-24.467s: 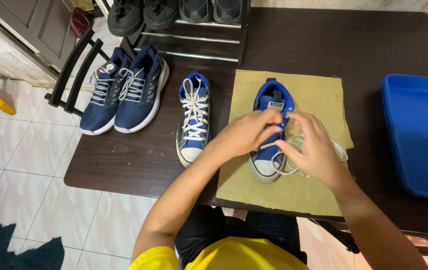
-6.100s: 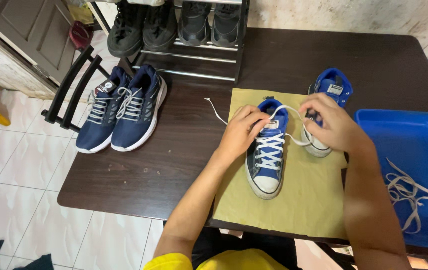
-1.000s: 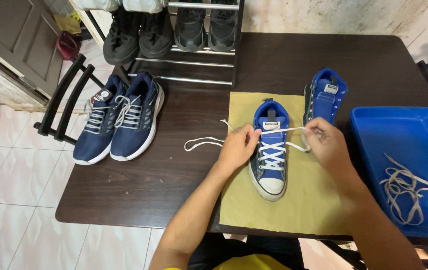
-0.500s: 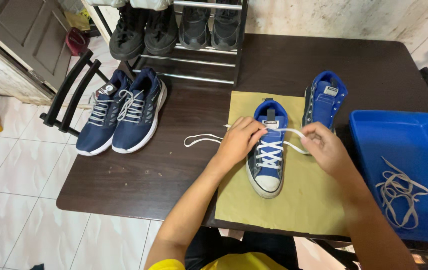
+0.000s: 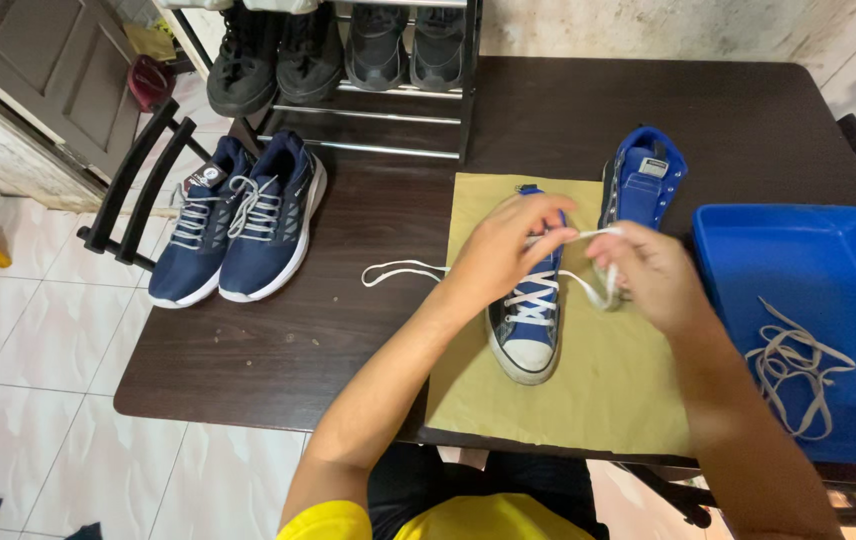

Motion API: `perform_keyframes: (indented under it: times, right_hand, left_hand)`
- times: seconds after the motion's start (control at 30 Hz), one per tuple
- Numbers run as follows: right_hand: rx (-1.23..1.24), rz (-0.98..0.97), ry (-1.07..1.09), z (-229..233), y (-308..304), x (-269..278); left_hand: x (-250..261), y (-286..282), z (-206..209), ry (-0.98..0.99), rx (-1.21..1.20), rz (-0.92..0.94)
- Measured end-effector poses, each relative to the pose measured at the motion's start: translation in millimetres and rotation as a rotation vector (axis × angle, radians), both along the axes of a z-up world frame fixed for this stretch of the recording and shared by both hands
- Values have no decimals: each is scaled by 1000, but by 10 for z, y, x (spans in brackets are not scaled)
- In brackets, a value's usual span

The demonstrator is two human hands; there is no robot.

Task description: The person removes the laces from a pair of blue high-top sneakers. They pull the laces out of the eyelets one by one, place the removed laces into a blue tray, and then repeat the process for the second shoe.

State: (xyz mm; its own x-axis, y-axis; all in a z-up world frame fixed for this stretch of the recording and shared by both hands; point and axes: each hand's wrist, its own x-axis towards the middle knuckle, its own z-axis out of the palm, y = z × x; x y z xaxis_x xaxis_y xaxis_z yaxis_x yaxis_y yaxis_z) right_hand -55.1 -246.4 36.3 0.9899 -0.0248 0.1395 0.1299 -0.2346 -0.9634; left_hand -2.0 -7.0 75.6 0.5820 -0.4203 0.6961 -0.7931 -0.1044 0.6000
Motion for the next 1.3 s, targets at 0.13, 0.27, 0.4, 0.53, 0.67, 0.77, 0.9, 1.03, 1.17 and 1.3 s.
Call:
perform_keyframes:
  times: [0.13,0.27,0.4,0.53,0.67,0.77,0.9,1.03,1.17,1.3]
  right_hand:
    - [-1046,-348,-487,-112,-432,-154]
    - [560,-27,-212,-213,-755,-298]
    - [-383,83,286,-126,-847,-304]
    - [-975,158,487,55,-554,-279]
    - [-683,-13,182,147,-146,-50]
    - [-642,20,44,63,125,224]
    - [-612,46,140,-109,251,409]
    - [-515,31,138,-289,211,468]
    - [-385,37,261,-423,123,492]
    - [-291,99,232,-497,82,507]
  left_hand:
    - [-4,132,-232,102,39,48]
    - [-19,239,-488,-39,135,100]
    - [-43,192,-619,-71,229,116]
    - [-54,41,-642,-110,325,149]
    - [0,-97,-643,-92,430,184]
    - [24,-143,-653,-94,482,186]
    - [40,-142,-637,-125,486,180]
    - [23,-59,-592,-82,378,124]
    - [-73,232,-592,-12,248,198]
    - [-152,578,-662,163,329,352]
